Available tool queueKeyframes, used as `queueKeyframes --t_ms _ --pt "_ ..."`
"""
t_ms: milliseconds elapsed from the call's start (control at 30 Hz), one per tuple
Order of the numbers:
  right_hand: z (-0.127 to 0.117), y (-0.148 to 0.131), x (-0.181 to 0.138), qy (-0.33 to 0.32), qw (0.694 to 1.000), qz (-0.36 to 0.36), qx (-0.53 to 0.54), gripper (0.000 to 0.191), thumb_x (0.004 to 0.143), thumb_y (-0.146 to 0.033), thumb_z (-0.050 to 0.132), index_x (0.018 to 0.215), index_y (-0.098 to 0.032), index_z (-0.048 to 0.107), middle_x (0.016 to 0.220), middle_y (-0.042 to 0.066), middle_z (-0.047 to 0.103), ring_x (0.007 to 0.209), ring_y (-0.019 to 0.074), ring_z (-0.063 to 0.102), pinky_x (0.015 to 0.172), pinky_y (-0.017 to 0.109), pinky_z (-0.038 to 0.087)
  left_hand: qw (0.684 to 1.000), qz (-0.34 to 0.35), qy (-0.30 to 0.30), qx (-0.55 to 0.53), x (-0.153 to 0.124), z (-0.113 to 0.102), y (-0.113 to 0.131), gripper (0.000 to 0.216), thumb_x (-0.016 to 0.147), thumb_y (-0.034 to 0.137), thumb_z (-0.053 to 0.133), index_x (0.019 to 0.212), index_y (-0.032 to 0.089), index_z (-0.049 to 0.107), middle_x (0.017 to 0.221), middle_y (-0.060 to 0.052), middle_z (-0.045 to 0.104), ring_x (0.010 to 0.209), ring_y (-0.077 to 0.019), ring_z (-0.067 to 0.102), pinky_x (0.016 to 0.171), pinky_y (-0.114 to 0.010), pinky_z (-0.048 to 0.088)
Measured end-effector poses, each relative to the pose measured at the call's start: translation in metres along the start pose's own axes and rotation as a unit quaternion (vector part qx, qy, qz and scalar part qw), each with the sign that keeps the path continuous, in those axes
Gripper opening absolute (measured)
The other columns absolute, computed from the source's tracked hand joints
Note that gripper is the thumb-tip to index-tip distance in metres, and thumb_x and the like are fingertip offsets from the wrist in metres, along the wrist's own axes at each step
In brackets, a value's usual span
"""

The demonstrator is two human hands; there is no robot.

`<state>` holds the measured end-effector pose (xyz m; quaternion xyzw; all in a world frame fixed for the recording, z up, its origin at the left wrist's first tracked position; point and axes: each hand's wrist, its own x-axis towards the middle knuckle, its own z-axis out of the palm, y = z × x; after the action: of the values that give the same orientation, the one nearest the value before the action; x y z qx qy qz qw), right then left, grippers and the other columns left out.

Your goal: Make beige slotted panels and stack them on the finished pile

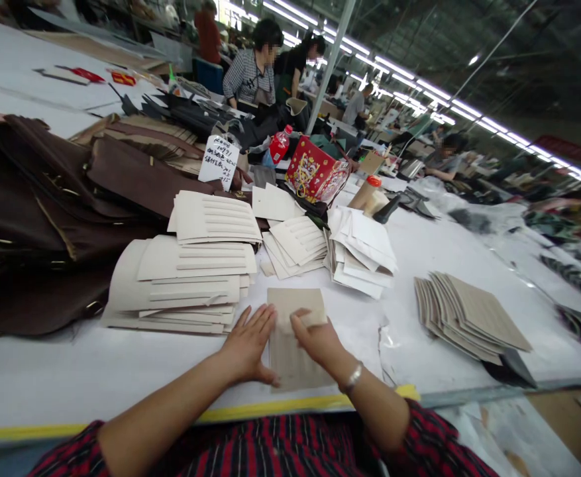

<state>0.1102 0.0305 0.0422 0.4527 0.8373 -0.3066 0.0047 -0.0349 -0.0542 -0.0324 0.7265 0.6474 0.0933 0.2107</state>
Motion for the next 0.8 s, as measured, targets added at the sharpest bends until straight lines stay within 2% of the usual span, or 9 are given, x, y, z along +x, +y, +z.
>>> queueKeyframes --t_ms 100,200,300,500,600,700,733,800 --pt "0.003 -0.01 0.022 0.052 0.997 -0.013 -0.052 0.031 0.086 -0.029 0.033 0.082 -0.013 0.06 0.053 0.003 0.06 0.054 0.0133 0.058 0.056 0.022 0.042 1.0 -0.001 0.013 -0.001 -0.001 0.001 -0.001 0.126 0.039 0.072 0.06 0.138 0.009 0.013 0.144 -0.015 0.01 0.133 -0.0282 0.006 0.106 -0.045 -0.004" --pt "0.012 -0.004 -0.006 0.062 0.993 -0.035 -0.089 0.024 0.083 -0.028 0.041 0.081 -0.014 0.061 0.055 0.004 0.061 0.059 0.0146 0.058 0.059 0.022 0.041 1.0 -0.004 0.024 -0.011 -0.001 0.004 -0.003 0.127 0.039 0.072 0.061 0.138 0.009 0.011 0.144 -0.016 0.012 0.132 -0.0286 0.007 0.106 -0.045 -0.004" --pt "0.018 0.002 -0.026 0.053 0.99 -0.034 -0.124 0.026 0.084 -0.029 0.04 0.077 -0.014 0.061 0.055 0.005 0.061 0.058 0.0143 0.058 0.057 0.022 0.04 0.999 0.007 0.023 -0.024 -0.001 0.004 -0.005 0.125 0.041 0.068 0.063 0.138 0.009 0.01 0.144 -0.017 0.013 0.132 -0.0285 0.008 0.106 -0.044 -0.003" --pt "0.01 -0.013 0.021 0.103 0.98 -0.064 -0.16 0.025 0.085 -0.026 0.039 0.081 -0.014 0.061 0.071 0.008 0.065 0.069 0.0151 0.06 0.064 0.023 0.039 0.999 0.008 0.028 -0.043 0.0 0.002 -0.006 0.125 0.041 0.063 0.067 0.137 0.01 0.008 0.143 -0.017 0.017 0.132 -0.028 0.01 0.106 -0.044 0.0" --pt "0.017 -0.005 -0.002 0.05 0.988 -0.078 -0.12 0.026 0.084 -0.028 0.04 0.075 -0.016 0.061 0.064 0.005 0.064 0.062 0.0131 0.059 0.06 0.021 0.039 0.998 0.005 0.03 -0.047 0.0 0.004 -0.006 0.126 0.04 0.063 0.067 0.137 0.01 0.007 0.143 -0.017 0.017 0.132 -0.0279 0.009 0.106 -0.044 -0.001" --pt "0.023 0.01 -0.025 -0.037 0.999 -0.024 -0.006 0.03 0.084 -0.035 0.039 0.075 -0.016 0.06 0.052 0.001 0.06 0.047 0.0096 0.056 0.049 0.018 0.04 0.998 0.004 0.026 -0.048 0.0 0.006 -0.007 0.127 0.04 0.063 0.066 0.137 0.009 0.006 0.143 -0.017 0.016 0.132 -0.0278 0.008 0.106 -0.044 -0.002" --pt "0.023 0.014 -0.023 -0.041 0.999 0.008 0.032 0.032 0.084 -0.037 0.039 0.076 -0.015 0.06 0.049 0.0 0.059 0.043 0.0091 0.055 0.046 0.017 0.04 0.998 0.004 0.025 -0.049 0.0 0.006 -0.007 0.126 0.04 0.063 0.066 0.137 0.01 0.006 0.143 -0.017 0.015 0.132 -0.0278 0.008 0.106 -0.044 -0.002" --pt "0.022 0.015 -0.005 0.005 0.994 0.052 0.092 0.034 0.083 -0.04 0.038 0.078 -0.015 0.06 0.048 0.0 0.059 0.039 0.0092 0.054 0.041 0.017 0.04 0.998 0.008 0.023 -0.053 -0.001 0.005 -0.007 0.125 0.041 0.064 0.065 0.138 0.01 0.006 0.143 -0.016 0.016 0.132 -0.0276 0.009 0.106 -0.043 -0.002"
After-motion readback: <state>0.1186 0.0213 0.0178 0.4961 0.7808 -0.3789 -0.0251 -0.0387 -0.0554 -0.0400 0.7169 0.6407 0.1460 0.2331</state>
